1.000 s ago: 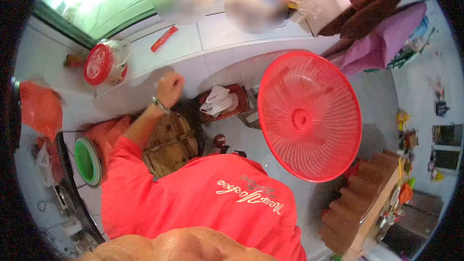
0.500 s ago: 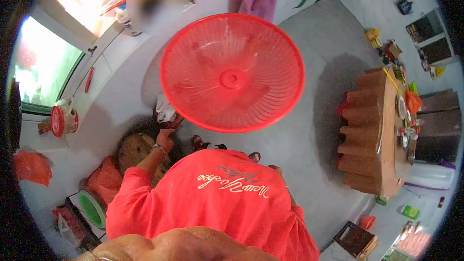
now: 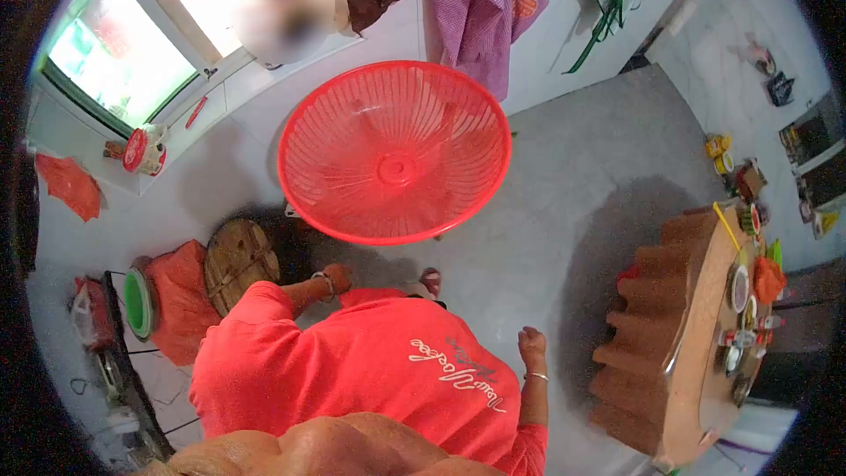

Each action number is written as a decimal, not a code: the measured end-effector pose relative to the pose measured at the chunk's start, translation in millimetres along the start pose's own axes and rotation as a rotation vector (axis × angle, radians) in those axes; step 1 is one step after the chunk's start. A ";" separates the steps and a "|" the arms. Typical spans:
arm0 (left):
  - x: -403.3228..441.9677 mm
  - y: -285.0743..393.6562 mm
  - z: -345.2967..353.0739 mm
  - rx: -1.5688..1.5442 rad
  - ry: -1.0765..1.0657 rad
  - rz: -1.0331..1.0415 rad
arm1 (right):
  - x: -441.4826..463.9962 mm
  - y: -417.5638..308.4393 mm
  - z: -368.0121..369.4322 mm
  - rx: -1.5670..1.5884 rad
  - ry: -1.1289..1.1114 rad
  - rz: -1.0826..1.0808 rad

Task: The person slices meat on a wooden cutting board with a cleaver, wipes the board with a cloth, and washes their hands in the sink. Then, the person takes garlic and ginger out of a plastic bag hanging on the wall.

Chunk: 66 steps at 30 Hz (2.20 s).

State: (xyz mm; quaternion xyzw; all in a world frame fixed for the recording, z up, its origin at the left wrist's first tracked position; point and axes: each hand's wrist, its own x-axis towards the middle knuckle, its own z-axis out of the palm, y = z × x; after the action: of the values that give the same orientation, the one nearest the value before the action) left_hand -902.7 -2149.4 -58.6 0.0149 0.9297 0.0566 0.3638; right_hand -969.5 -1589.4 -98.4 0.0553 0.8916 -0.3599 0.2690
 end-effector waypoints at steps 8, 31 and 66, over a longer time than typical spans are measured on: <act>155.9 -4.0 172.7 0.342 -0.174 0.331 | 37.8 -117.7 -70.4 -0.194 -0.013 0.044; 228.7 156.9 -17.5 0.017 -0.021 0.213 | 241.6 10.4 -185.7 -0.150 -0.333 0.077; 503.1 206.9 -245.0 -0.678 0.539 0.080 | 553.9 -645.9 -582.2 -0.147 0.221 -1.323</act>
State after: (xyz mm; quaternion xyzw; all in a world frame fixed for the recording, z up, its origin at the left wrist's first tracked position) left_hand -1441.4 -1932.4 -195.4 -0.0846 0.9189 0.3748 0.0897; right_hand -1884.8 -1725.6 356.3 -0.4843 0.7823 -0.3794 -0.0977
